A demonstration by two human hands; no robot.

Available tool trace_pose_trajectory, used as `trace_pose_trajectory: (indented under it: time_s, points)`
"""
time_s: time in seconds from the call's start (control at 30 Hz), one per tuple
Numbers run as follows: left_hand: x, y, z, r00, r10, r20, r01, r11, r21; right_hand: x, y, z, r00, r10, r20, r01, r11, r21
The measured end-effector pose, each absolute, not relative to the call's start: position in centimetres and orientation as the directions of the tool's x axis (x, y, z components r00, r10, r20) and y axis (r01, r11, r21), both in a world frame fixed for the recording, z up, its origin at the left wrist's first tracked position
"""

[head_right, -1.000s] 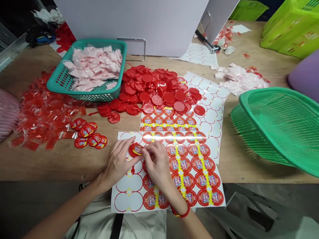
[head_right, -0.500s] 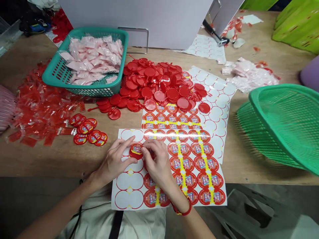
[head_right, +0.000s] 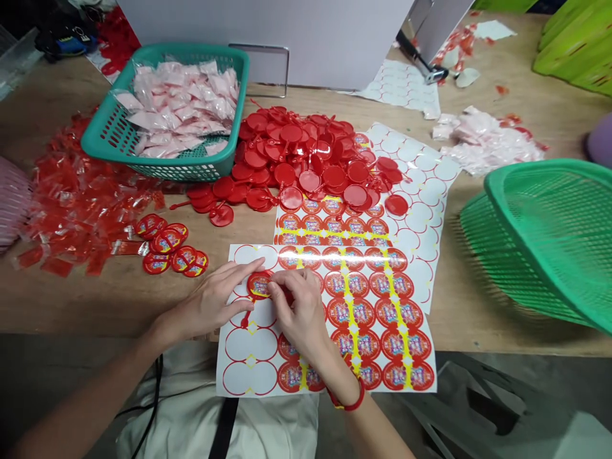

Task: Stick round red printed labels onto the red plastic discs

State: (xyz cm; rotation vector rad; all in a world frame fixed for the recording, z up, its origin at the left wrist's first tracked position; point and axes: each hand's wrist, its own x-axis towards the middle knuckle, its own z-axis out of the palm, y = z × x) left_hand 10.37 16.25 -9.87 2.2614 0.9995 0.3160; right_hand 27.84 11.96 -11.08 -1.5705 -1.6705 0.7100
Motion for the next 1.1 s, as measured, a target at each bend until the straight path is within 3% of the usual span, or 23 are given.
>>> trace_pose_trajectory:
  time_s: [0.2, 0.8, 1.1]
  points:
    - [10.8, 15.7, -10.3, 0.655, 0.754, 0.047, 0.595, -0.553, 0.584, 27.3, 11.8, -11.0, 0.006, 0.982, 0.189, 0.597, 0.148, -0.789]
    - [10.7, 15.8, -10.9, 0.642, 0.765, 0.053, 0.575, -0.525, 0.627, 27.4, 11.8, -11.4, -0.037, 0.956, 0.29, 0.635, 0.247, -0.732]
    - [11.0, 15.8, -10.4, 0.629, 0.777, 0.015, 0.598, -0.497, 0.629, 26.9, 11.5, -11.8, -0.074, 0.916, 0.394, 0.75, 0.312, -0.584]
